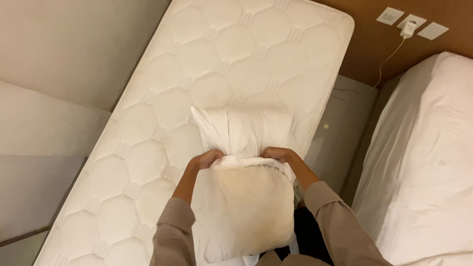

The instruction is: The person removes a white pillowcase from a pillow by hand, bunching the fabric and pulling it off, then sets the pillow and case aside on the floor.

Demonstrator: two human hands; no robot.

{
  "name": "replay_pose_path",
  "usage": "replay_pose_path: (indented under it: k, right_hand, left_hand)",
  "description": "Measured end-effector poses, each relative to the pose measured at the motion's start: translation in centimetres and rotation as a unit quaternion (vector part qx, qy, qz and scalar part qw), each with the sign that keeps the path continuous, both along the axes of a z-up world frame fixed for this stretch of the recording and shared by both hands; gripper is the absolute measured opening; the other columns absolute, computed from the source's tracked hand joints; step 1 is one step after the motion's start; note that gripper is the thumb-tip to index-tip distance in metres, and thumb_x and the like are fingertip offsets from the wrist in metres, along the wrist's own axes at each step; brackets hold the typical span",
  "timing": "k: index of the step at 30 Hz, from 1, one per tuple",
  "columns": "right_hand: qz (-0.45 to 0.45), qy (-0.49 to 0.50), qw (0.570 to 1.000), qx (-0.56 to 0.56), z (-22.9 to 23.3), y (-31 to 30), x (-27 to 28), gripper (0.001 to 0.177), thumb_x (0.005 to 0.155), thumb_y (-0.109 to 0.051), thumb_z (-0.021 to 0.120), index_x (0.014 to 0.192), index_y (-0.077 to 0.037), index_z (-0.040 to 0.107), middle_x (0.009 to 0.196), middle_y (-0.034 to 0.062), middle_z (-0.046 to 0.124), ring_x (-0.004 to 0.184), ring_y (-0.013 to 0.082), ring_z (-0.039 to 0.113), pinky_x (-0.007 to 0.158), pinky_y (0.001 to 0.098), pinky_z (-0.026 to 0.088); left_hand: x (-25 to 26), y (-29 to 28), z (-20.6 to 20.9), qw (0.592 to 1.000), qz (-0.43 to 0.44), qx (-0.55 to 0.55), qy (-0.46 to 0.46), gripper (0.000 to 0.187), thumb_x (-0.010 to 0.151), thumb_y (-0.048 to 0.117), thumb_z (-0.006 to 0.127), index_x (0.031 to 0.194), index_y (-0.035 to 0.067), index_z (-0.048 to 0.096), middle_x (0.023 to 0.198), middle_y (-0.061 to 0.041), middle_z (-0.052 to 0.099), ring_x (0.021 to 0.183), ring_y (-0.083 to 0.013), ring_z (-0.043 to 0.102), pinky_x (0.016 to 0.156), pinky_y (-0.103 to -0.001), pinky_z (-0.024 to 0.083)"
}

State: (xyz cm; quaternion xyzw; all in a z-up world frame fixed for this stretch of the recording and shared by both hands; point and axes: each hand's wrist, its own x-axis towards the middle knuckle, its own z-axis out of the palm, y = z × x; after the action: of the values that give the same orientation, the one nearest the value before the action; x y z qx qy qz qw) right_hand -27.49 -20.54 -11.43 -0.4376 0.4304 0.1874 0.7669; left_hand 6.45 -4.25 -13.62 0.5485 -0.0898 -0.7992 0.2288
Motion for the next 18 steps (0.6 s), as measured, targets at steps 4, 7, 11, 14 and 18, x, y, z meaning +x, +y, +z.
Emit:
replay_pose_path:
  k: [4, 7, 11, 14, 18]
  right_hand:
    - [-0.068, -0.018, 0.997, -0.04, 1.5, 0.7, 0.0, 0.025, 0.086, -0.023, 0.077, 0.093, 0.001, 0.075, 0.083, 0.0133, 0.072, 0.074, 0.0246, 0.068, 0.068, 0.0339, 0.057]
    - [-0.163, -0.053, 0.962, -0.21, 7.5, 4.0, 0.1, 0.034, 0.077, -0.034, 0.092, 0.091, -0.006, 0.08, 0.071, 0.0036, 0.069, 0.064, 0.0089, 0.057, 0.054, 0.0214, 0.04]
    - [-0.183, -0.057, 0.781, -0.594, 5.1, 8.2, -1.7, 0.016, 0.082, -0.024, 0.082, 0.095, -0.018, 0.074, 0.089, -0.001, 0.075, 0.084, 0.016, 0.072, 0.077, 0.0279, 0.058]
    - [-0.194, -0.094, 0.706, -0.674, 8.7, 12.6, -4.6, 0.023, 0.091, -0.022, 0.074, 0.109, -0.01, 0.068, 0.11, 0.0081, 0.066, 0.108, 0.0261, 0.065, 0.095, 0.038, 0.054]
    - [-0.134, -0.003, 0.721, -0.68, 9.7, 16.3, -7.1, 0.052, 0.088, -0.036, 0.076, 0.127, -0.008, 0.058, 0.128, 0.0139, 0.053, 0.124, 0.0361, 0.056, 0.107, 0.0503, 0.047]
  left_hand:
    - [-2.7, -0.9, 15.0, 1.0, -0.008, -0.006, -0.01, 0.085, 0.085, 0.07, 0.063, 0.132, -0.001, 0.068, 0.121, -0.02, 0.074, 0.101, -0.0323, 0.074, 0.092, -0.043, 0.057]
    - [-2.5, 1.0, 11.9, 0.924, -0.088, -0.141, -0.344, 0.077, 0.086, 0.077, 0.063, 0.112, 0.006, 0.08, 0.12, -0.025, 0.073, 0.122, -0.0425, 0.063, 0.099, -0.05, 0.049]
    - [-2.3, 4.9, 5.9, 0.603, -0.192, -0.2, -0.748, 0.043, 0.093, 0.062, 0.051, 0.106, 0.022, 0.062, 0.097, -0.002, 0.068, 0.096, -0.0243, 0.067, 0.079, -0.044, 0.054]
    - [-8.2, 6.8, 8.7, 0.537, -0.075, -0.252, -0.801, 0.041, 0.092, 0.042, 0.056, 0.125, 0.018, 0.06, 0.112, -0.006, 0.061, 0.103, -0.0286, 0.061, 0.079, -0.046, 0.054]
    - [-17.4, 7.9, 10.6, 0.59, -0.054, -0.303, -0.746, 0.075, 0.082, 0.046, 0.069, 0.146, 0.014, 0.046, 0.14, -0.019, 0.048, 0.13, -0.0458, 0.045, 0.103, -0.061, 0.039]
